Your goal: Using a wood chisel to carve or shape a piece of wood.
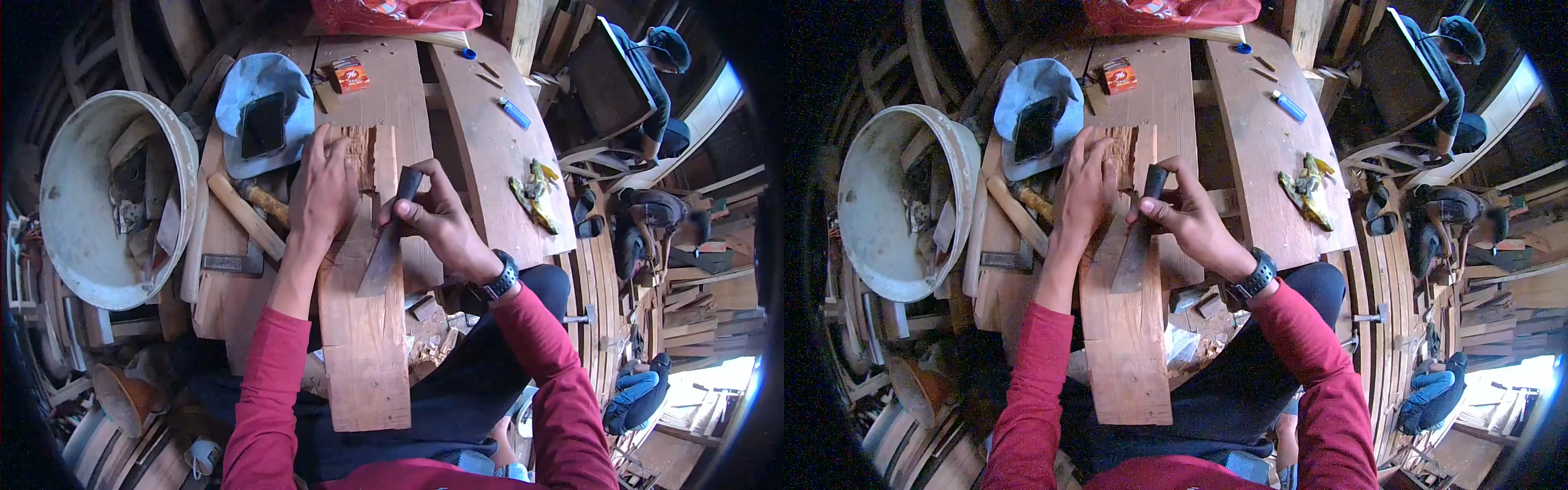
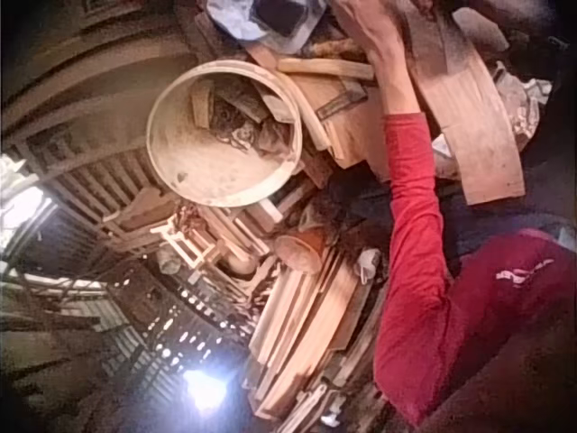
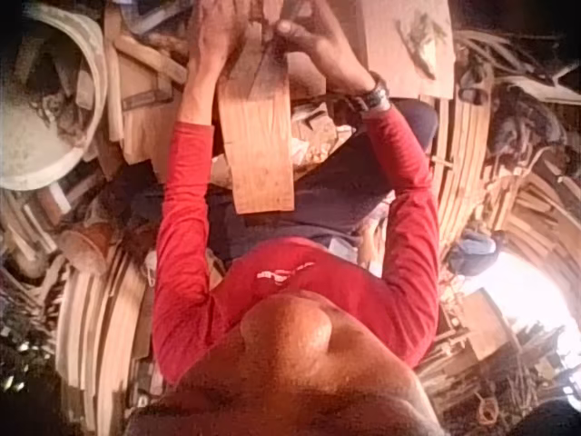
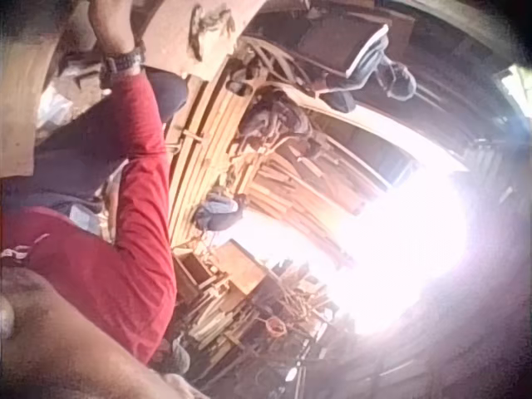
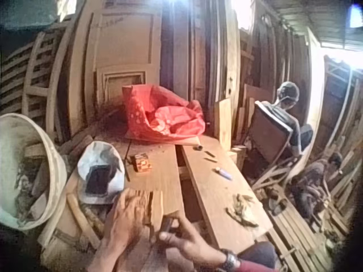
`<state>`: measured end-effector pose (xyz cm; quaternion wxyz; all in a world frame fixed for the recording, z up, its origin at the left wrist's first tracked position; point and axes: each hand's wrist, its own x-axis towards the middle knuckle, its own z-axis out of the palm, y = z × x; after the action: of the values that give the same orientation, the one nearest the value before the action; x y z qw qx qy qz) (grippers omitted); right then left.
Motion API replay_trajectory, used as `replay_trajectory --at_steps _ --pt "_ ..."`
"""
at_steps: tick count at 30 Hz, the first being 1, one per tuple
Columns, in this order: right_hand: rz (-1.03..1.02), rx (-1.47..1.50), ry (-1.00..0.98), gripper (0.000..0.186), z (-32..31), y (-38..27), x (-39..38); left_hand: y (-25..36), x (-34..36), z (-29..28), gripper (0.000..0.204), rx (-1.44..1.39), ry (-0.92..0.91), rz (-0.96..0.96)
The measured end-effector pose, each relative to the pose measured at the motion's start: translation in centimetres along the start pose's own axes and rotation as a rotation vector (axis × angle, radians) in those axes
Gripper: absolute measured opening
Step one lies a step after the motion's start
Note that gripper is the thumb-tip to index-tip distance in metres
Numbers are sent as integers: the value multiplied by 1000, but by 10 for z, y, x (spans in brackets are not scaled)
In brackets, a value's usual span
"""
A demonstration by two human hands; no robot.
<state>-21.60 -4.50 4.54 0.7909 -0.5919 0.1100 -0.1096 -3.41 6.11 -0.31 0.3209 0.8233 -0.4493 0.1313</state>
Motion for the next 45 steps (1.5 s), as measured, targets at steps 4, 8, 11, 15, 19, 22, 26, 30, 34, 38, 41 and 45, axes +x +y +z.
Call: replay_trajectory --at_steps 4,8,11,15,19,22,26,30,34,38,41,45 --pt "-58 54 64 33 -7 -12 5 4 0 -5 38 -44 -28 -6" --pt "67 -84 59 31 4 -1 -1 9 0 -8 38 -52 -62 -44" --pt "3 -132 29 31 5 -1 -2 9 -1 -6 38 -41 -25 -15" --pt "-44 29 69 35 3 -2 4 3 -1 -8 36 -6 -26 -4" --pt "29 -98 -37 32 12 0 -7 3 -1 -1 36 -14 -7 14" --pt "-32 -6 48 31 4 -4 1 9 1 -8 36 -1 -10 -1" --pt "-9 -227 52 32 9 6 -4 3 0 -5 35 -76 -68 -29" --pt "47 -113 -6 32 16 -8 -4 4 -3 -6 35 -67 -39 -32" --pt "-8 -27 24 32 4 4 -3 6 -2 -9 36 -88 -54 -42" --pt "47 -167 -67 38 16 5 -12 2 -2 -1 36 -94 -32 -36" --pt "54 28 38 38 3 -6 -3 5 1 -5 35 -120 -30 -63" --pt "13 -164 -64 37 11 15 -13 0 0 7 35 -101 -12 -19"
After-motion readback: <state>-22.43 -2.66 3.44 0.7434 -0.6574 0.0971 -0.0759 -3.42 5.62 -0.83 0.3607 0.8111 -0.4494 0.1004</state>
